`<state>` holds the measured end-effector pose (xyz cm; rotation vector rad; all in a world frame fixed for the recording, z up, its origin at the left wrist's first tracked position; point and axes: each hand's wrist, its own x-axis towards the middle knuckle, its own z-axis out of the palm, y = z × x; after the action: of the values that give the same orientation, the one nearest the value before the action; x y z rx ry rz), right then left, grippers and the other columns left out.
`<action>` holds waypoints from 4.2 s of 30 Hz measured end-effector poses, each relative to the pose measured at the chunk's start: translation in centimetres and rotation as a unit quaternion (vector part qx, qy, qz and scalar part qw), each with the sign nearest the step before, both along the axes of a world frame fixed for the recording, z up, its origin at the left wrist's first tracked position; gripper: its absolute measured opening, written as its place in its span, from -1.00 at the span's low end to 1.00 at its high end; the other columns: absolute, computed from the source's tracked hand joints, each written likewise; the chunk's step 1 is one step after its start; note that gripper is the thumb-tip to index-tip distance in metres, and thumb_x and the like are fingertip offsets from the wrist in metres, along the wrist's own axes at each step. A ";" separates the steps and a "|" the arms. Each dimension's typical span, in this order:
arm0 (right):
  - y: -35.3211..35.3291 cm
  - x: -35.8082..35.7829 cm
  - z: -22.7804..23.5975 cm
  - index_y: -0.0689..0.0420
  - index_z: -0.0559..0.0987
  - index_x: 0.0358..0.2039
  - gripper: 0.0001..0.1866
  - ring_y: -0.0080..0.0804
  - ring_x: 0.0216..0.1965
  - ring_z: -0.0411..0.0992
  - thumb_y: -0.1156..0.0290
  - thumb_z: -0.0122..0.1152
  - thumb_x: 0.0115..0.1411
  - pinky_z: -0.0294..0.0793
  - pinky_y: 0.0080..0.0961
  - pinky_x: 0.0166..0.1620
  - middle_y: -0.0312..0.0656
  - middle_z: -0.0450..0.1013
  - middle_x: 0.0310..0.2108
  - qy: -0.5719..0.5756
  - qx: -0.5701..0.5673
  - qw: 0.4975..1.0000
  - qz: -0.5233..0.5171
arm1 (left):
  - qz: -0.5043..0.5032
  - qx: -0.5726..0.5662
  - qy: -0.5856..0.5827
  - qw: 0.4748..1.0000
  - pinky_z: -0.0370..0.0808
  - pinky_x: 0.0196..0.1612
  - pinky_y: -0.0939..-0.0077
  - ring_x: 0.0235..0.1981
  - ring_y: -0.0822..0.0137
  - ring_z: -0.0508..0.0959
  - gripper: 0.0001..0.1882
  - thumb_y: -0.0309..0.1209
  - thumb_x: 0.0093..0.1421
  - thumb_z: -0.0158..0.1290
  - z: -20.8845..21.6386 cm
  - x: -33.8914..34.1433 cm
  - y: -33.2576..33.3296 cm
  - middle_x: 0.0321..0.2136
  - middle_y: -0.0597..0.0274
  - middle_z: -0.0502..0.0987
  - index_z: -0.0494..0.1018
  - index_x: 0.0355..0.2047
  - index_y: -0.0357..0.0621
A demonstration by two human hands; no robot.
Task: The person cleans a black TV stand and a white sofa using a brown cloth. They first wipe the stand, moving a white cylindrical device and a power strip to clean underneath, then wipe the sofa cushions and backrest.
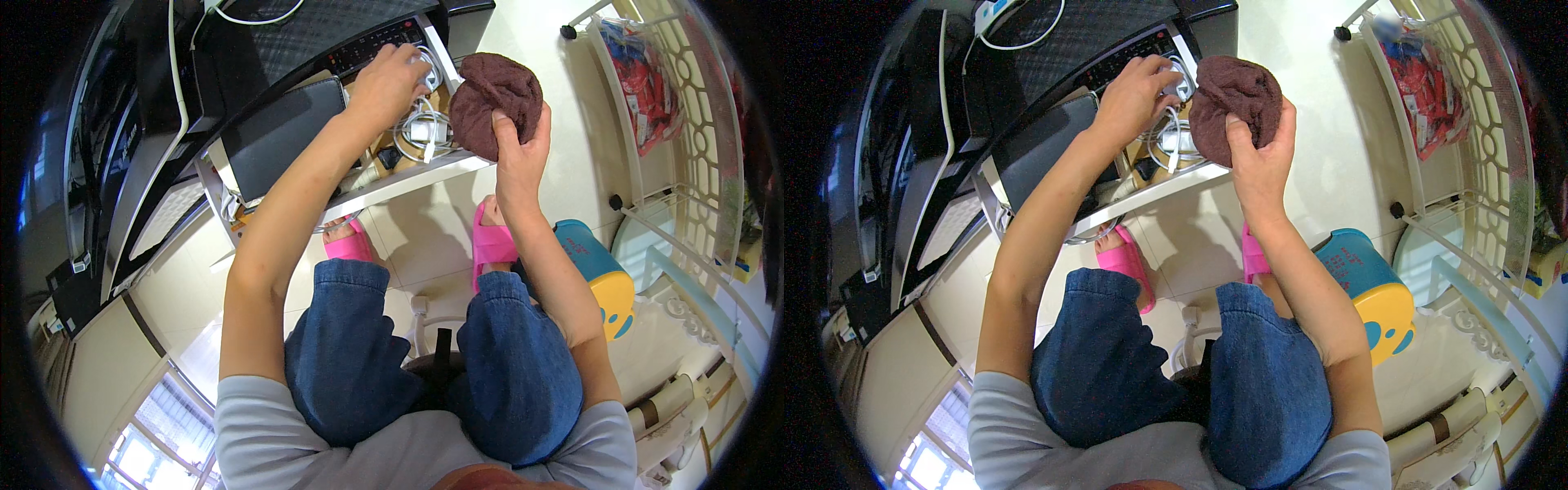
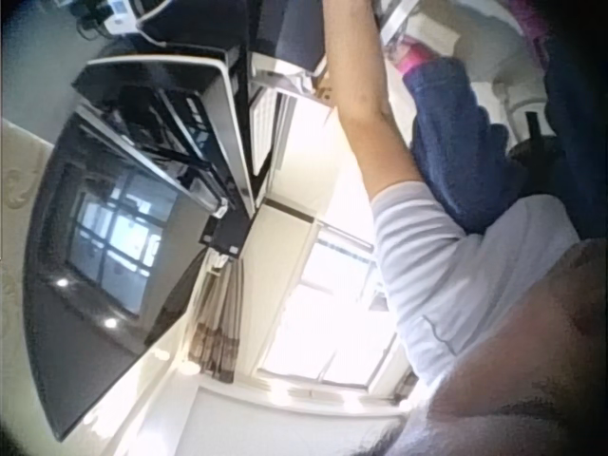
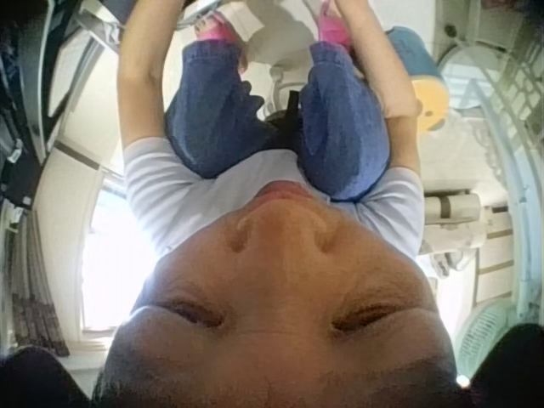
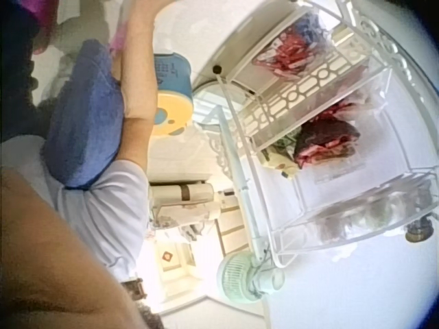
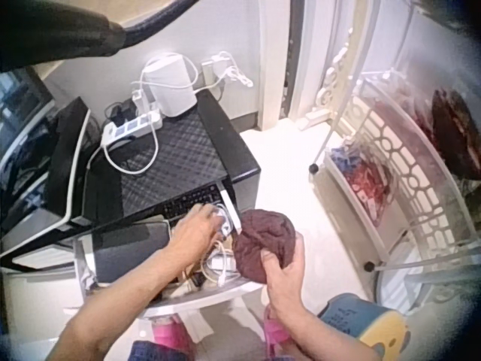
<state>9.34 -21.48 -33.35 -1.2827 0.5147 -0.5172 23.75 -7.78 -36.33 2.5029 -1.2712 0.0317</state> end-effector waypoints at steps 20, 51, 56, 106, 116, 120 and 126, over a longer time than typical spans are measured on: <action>-0.3 -0.1 -0.1 0.25 0.30 -0.02 -0.57 -0.46 -0.09 0.36 0.54 0.15 0.10 0.33 -0.50 0.03 -0.13 0.38 -0.12 0.017 -0.014 1.000 -0.008 | -0.033 -0.133 0.241 0.961 0.46 -0.33 0.46 -0.43 0.19 0.52 -0.77 -0.51 0.12 0.03 2.6 -2.4 3.0 -0.42 0.07 0.53 0.54 -0.19 -0.17; 0.1 0.1 -0.4 0.27 0.29 -0.01 -0.57 -0.47 -0.10 0.36 0.54 0.15 0.10 0.34 -0.51 0.02 -0.13 0.37 -0.12 0.015 -0.010 1.000 -0.009 | -0.130 0.045 0.121 0.983 0.40 0.00 0.29 -0.08 0.04 0.43 -0.42 -0.33 -0.05 0.22 -0.1 -3.7 2.6 -0.11 0.01 0.44 0.39 0.01 -0.24; 0.0 -0.1 -0.1 0.27 0.29 0.00 -0.56 -0.46 -0.08 0.36 0.54 0.15 0.10 0.32 -0.50 0.04 -0.12 0.38 -0.10 0.020 -0.010 1.000 -0.014 | -0.069 0.013 0.153 0.986 0.42 -0.03 0.27 -0.09 0.00 0.43 -0.38 -0.22 -0.04 0.23 4.1 -4.0 4.1 -0.06 -0.01 0.43 0.38 0.03 -0.19; 1.6 3.2 1.2 0.26 0.26 0.09 -0.47 -0.38 0.03 0.31 0.49 0.17 0.11 0.27 -0.46 0.12 -0.10 0.30 0.01 0.009 -0.141 0.990 0.016 | 0.156 -0.165 -0.075 0.971 0.30 0.04 0.25 0.02 0.03 0.34 -0.54 -0.38 0.03 0.21 6.1 -3.2 11.8 0.03 0.02 0.36 0.41 -0.04 -0.15; 1.3 15.5 4.2 -0.03 0.38 0.06 -0.41 -0.05 0.08 0.26 0.29 0.28 -0.05 0.24 -0.05 0.08 -0.01 0.27 0.07 0.009 -0.683 0.719 0.131 | 0.217 -0.066 -0.054 0.972 0.18 0.19 0.11 0.20 -0.07 0.17 -0.45 -0.27 0.08 0.18 5.1 -2.1 13.7 0.17 -0.03 0.21 0.34 0.08 -0.10; 0.5 19.7 4.0 0.02 0.38 0.02 -0.45 -0.02 0.01 0.30 0.36 0.27 -0.04 0.28 -0.16 0.07 -0.04 0.35 -0.06 -0.051 -0.694 0.705 0.133 | 0.211 -0.044 -0.071 0.974 0.08 0.25 0.06 0.24 -0.08 0.14 -0.42 -0.21 0.09 0.16 4.9 -1.0 13.5 0.19 -0.07 0.19 0.31 0.10 -0.09; 1.5 27.9 2.1 0.08 0.37 0.02 -0.47 -0.01 -0.04 0.31 0.37 0.24 -0.02 0.26 -0.13 0.08 -0.03 0.35 -0.10 0.042 -0.695 0.718 0.015 | 0.212 -0.032 -0.066 0.974 0.05 0.27 0.05 0.25 -0.05 0.15 -0.40 -0.17 0.09 0.15 4.7 -0.5 13.2 0.18 -0.10 0.21 0.31 0.12 -0.09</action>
<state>37.28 -19.95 -31.25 -2.7700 0.0780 -0.8670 23.21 5.46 -31.61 2.7036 -0.7411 0.3393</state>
